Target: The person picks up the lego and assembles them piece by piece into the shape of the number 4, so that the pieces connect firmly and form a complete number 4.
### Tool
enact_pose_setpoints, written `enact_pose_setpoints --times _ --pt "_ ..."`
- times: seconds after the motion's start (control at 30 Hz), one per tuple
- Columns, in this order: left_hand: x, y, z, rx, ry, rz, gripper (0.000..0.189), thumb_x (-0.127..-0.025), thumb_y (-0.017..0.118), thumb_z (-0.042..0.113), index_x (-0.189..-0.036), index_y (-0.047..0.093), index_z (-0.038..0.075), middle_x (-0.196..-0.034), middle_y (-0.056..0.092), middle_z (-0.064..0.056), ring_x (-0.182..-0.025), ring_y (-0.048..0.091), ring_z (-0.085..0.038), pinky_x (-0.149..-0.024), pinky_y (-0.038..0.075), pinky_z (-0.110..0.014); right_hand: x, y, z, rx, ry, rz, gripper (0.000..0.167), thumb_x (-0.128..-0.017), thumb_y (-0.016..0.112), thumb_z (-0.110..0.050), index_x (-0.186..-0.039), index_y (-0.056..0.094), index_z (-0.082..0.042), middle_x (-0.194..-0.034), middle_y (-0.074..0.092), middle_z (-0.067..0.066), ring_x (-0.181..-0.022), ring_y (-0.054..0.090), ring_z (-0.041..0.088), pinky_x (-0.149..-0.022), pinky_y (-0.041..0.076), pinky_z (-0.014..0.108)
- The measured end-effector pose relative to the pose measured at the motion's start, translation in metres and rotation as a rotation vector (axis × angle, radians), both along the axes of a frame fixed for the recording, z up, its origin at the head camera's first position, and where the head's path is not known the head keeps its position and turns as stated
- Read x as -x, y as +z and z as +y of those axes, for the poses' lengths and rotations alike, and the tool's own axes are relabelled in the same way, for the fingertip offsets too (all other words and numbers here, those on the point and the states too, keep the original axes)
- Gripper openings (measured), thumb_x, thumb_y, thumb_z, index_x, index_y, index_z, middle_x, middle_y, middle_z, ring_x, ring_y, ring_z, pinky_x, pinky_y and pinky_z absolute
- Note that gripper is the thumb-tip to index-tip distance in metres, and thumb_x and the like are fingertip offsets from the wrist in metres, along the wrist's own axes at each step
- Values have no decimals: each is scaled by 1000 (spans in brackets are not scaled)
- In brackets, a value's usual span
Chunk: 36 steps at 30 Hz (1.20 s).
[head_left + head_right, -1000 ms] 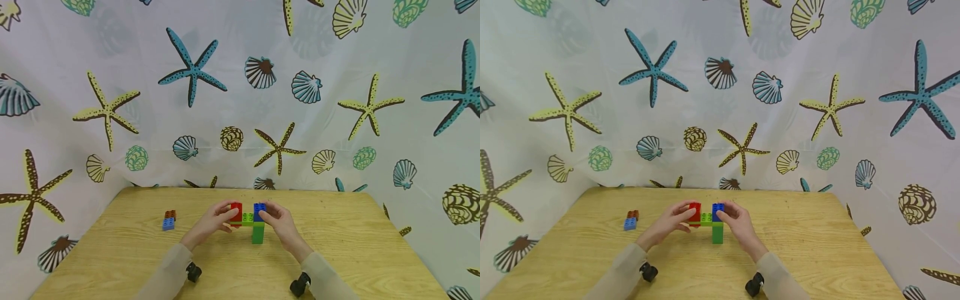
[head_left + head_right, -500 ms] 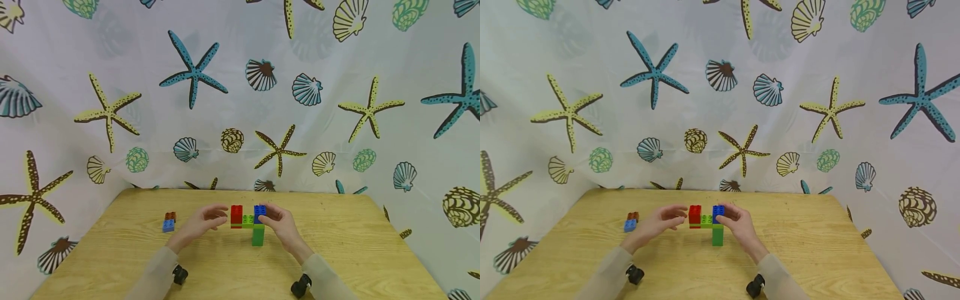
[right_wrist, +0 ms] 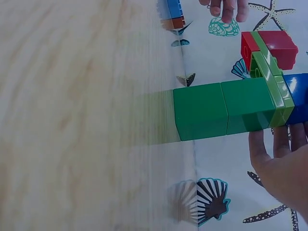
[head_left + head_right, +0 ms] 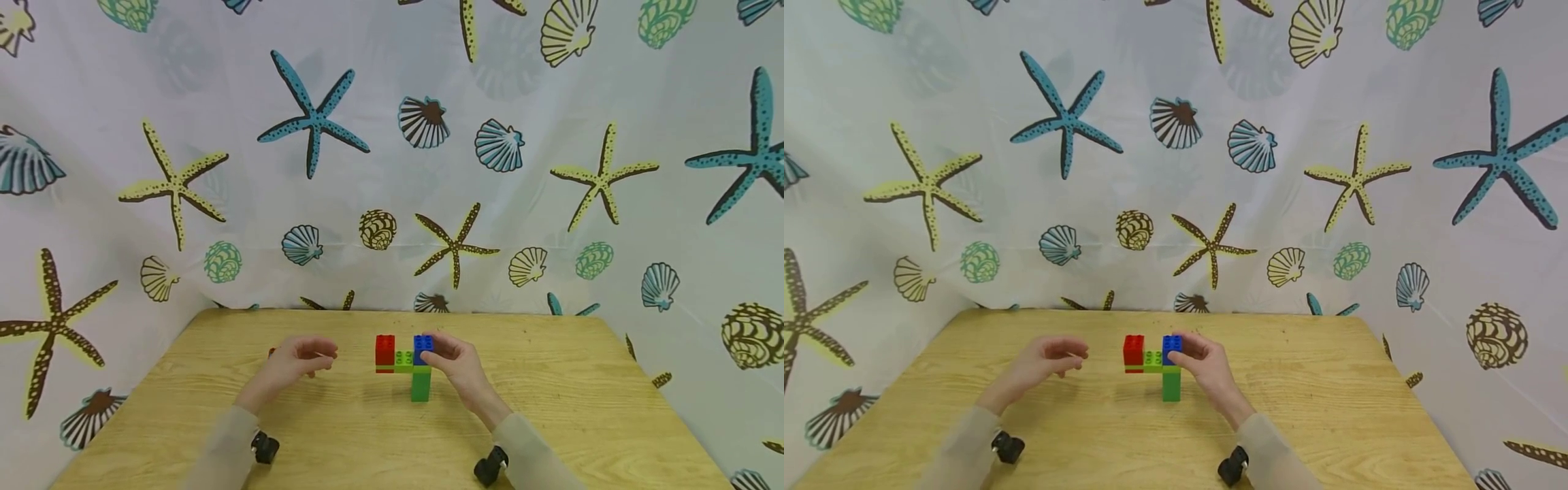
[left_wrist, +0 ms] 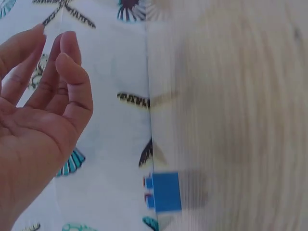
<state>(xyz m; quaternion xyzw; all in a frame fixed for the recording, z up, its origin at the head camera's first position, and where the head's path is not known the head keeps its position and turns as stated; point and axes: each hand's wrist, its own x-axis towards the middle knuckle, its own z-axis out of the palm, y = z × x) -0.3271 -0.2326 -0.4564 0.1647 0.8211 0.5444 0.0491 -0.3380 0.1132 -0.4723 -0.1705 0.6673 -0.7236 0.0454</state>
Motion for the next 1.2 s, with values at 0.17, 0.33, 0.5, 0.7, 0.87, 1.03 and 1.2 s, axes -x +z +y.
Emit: enact_pose_setpoints --times 0.17,0.33,0.5,0.7,0.87,1.03,1.2 --pt "5 -3 -28 32 34 34 34 -94 66 16 -125 62 4 -123 62 -23 -95 64 -16 -70 54 -35 1 -1 0 -6 3 -17 48 -92 68 -12 -137 55 -1 -131 62 15 -114 62 16 -95 52 27" --pt "8 -5 -48 49 85 43 32 -96 62 11 -127 61 2 -124 62 -23 -97 63 -21 -68 54 -35 2 -2 2 -10 4 -35 48 -93 68 -11 -138 55 -2 -135 59 17 -116 61 17 -97 51 28" --pt "9 -8 -56 81 135 43 32 -97 60 8 -127 60 0 -124 62 -23 -103 61 -28 -77 54 -34 1 -2 3 -11 6 -39 49 -93 67 -12 -139 53 -1 -135 58 18 -116 60 16 -98 50 28" --pt "15 -13 -61 111 247 34 29 -92 67 11 -118 63 -1 -115 64 -21 -98 59 -22 -80 52 -31 1 -2 2 -12 5 -40 51 -93 67 -13 -140 52 0 -133 60 16 -114 61 15 -98 50 28" --pt "21 -19 -65 152 347 31 34 -89 72 12 -119 61 -2 -117 60 -24 -97 54 -26 -76 48 -33 2 -2 2 -7 14 -43 53 -93 67 -12 -141 50 1 -133 60 15 -114 60 15 -98 50 28" --pt "28 -25 -69 187 410 -33 47 -89 71 15 -130 55 -3 -131 48 -28 -112 48 -37 -83 46 -42 3 -3 2 -15 13 -42 53 -93 68 -15 -141 51 -1 -133 60 15 -116 60 16 -100 49 30" --pt "34 -27 -73 222 394 -90 57 -88 71 15 -135 49 -7 -125 49 -31 -102 52 -34 -74 46 -33 4 -4 1 -18 1 -49 51 -92 69 -15 -139 53 -3 -133 60 14 -116 60 17 -101 49 31"
